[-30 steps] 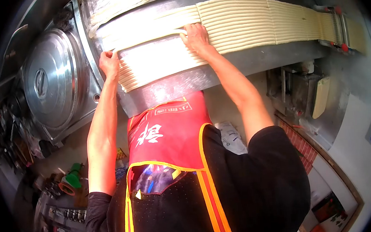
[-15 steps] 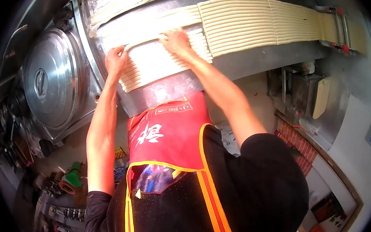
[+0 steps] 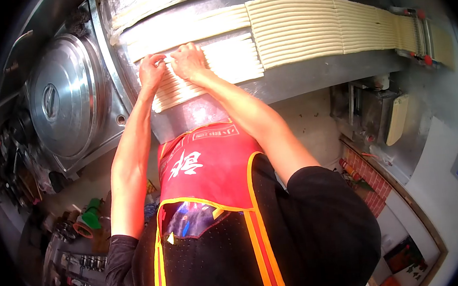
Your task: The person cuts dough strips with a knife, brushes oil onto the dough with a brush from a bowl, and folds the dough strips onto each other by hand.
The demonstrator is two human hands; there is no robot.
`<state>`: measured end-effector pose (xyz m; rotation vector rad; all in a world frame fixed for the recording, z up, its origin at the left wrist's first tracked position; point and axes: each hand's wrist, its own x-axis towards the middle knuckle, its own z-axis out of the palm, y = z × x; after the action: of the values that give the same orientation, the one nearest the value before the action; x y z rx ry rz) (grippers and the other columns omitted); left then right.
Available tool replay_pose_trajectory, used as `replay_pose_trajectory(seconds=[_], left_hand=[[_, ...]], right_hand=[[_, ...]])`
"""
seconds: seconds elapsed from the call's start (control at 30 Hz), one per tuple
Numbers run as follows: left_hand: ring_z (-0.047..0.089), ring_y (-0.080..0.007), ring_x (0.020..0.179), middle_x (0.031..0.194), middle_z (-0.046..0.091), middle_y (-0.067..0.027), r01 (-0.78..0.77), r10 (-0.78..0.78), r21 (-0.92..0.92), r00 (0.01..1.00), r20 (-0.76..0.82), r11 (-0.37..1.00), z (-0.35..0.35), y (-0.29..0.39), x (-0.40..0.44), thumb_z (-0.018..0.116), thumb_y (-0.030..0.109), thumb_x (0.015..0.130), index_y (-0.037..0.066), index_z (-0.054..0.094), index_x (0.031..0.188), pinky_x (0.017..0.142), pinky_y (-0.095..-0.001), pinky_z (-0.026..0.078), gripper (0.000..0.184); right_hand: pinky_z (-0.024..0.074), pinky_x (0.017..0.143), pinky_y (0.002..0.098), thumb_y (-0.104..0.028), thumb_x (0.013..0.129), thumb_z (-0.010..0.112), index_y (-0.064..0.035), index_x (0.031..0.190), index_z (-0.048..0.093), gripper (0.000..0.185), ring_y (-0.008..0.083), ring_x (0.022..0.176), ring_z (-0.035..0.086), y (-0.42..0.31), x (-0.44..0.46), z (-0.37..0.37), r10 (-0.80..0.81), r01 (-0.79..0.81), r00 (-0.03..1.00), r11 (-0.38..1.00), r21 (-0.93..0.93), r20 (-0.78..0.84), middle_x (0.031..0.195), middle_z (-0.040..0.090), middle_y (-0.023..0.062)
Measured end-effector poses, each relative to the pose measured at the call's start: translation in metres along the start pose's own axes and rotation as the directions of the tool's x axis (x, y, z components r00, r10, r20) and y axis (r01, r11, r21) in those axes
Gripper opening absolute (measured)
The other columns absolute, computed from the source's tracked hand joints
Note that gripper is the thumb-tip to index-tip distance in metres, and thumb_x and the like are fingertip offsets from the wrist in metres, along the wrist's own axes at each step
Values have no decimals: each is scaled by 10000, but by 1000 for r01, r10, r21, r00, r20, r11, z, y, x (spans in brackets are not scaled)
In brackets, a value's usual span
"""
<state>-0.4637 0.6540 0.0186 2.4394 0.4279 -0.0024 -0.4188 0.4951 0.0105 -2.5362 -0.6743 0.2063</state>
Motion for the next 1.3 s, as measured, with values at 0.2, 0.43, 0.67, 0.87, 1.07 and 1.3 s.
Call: replay_pose_trajectory(seconds=[0.2, 0.43, 0.67, 0.87, 1.07, 1.3], left_hand=[[594, -285, 969, 956, 647, -81, -255, 255, 40, 967, -5, 966, -18, -6, -10, 670, 127, 841, 140, 753, 947, 853, -415, 481, 136], [588, -303, 995, 995, 651, -99, -79, 119, 153, 954, -274, 985, -19, -24, -33, 661, 121, 836, 141, 752, 938, 874, -415, 478, 138], [614, -310, 1001, 1081, 631, -150, 148, -147, -23, 924, -354, 989, -10, -21, -9, 624, 95, 810, 38, 717, 1005, 903, -402, 495, 224], [685, -285, 917, 940, 717, -172, 358, -493, -386, 799, -344, 850, -8, -33, 23, 667, 166, 771, -46, 683, 1064, 873, -377, 520, 362], [672, -350, 906, 948, 704, -199, 543, -572, -178, 782, -247, 820, -9, -31, 27, 656, 203, 774, -20, 688, 993, 868, -426, 512, 315], [648, -351, 852, 867, 656, -180, 313, -322, -73, 925, -204, 947, -16, -20, 13, 645, 145, 821, 3, 650, 907, 803, -443, 508, 166]], right_hand=[[456, 902, 469, -225, 880, 615, -160, 1067, 701, 217, 299, 1038, 587, 26, -12, -15, -258, 265, 961, 962, 65, -95, 1025, 670, 80], [464, 893, 433, -240, 861, 628, -165, 935, 722, 142, 261, 958, 625, 144, -33, -82, -145, 117, 978, 977, -179, -149, 966, 694, 46], [445, 945, 423, -166, 840, 632, -98, 1007, 687, 189, 271, 1062, 593, 153, -30, -98, -87, 52, 966, 988, -145, -245, 1042, 663, 71], [430, 965, 447, -177, 825, 646, -65, 1120, 630, 316, 311, 1086, 576, 151, -21, -99, -153, 92, 949, 971, -221, -277, 1088, 639, 126], [448, 877, 472, -238, 813, 670, -58, 922, 640, 212, 314, 955, 586, 154, -14, -97, -83, 30, 981, 958, -285, -176, 931, 671, 137], [462, 857, 475, -243, 818, 677, -71, 894, 646, 191, 339, 902, 620, 141, -3, -84, 27, -47, 989, 989, -139, -146, 889, 680, 137]])
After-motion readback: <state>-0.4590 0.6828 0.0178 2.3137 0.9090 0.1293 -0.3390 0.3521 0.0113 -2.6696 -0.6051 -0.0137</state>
